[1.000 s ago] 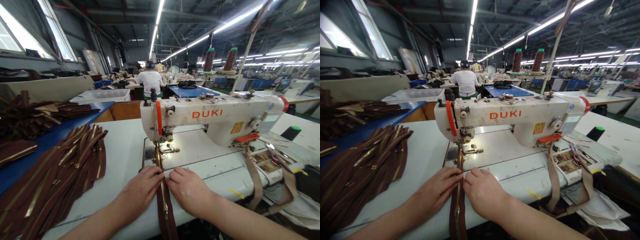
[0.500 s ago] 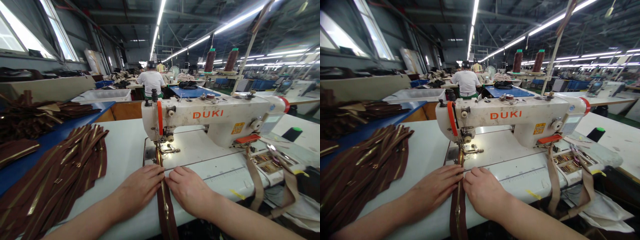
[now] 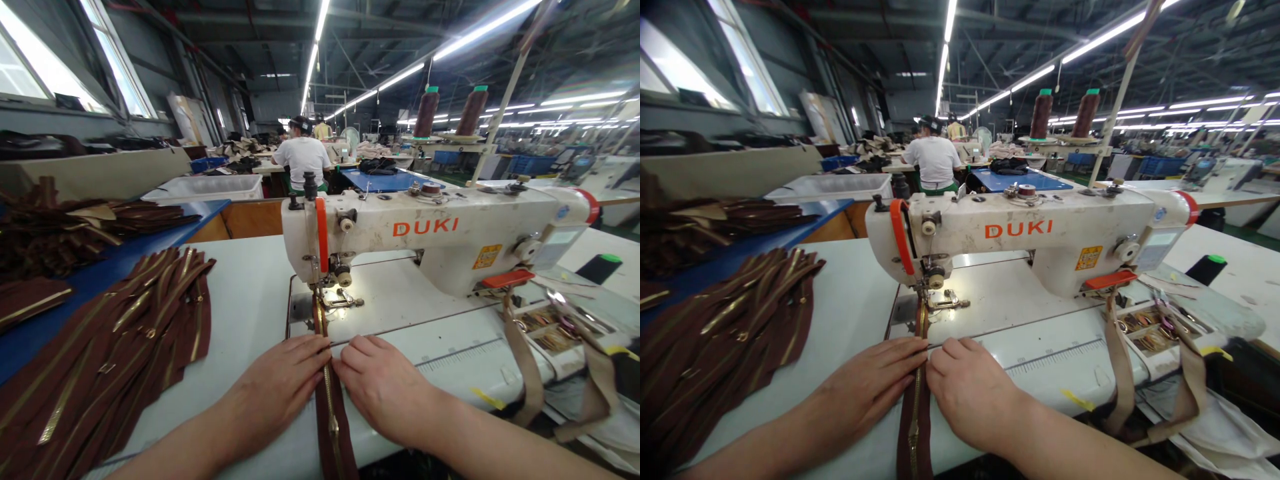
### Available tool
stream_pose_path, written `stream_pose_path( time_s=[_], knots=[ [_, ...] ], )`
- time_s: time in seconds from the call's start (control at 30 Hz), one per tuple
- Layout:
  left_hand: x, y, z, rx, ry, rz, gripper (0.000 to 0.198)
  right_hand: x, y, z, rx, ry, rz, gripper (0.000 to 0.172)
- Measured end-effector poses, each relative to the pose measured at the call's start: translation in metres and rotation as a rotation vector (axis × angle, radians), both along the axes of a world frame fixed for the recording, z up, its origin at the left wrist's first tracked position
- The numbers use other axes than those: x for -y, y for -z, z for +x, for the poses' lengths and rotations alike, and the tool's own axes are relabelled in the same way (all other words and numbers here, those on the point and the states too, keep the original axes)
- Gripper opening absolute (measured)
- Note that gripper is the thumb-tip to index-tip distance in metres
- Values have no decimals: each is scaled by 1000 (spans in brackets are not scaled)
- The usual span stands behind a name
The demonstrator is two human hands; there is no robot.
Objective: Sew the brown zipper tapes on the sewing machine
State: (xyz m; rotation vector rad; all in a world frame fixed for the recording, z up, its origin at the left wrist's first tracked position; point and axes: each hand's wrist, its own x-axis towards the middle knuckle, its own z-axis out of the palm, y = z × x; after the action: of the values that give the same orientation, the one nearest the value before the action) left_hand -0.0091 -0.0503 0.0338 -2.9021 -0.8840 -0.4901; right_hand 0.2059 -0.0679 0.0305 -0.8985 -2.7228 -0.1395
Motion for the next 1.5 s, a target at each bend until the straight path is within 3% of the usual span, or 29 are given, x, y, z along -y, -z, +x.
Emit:
stream_pose_path(
  time_s=[0.5,0.8,1.13,1.5],
  knots=[
    [-31,3,3,-53,-93,-30,35,-44,-3,-3,30,-22,39,11],
    [-31,6,1,-20,-140,49,39,-67,-3,-12,16,30,65,9],
    [-34,9,0,2,-136,82,40,-71,3,-14,-63,122,56,12],
    [-35,9,2,53,-136,26,37,-68,-2,-12,-147,160,-47,17]
  ],
)
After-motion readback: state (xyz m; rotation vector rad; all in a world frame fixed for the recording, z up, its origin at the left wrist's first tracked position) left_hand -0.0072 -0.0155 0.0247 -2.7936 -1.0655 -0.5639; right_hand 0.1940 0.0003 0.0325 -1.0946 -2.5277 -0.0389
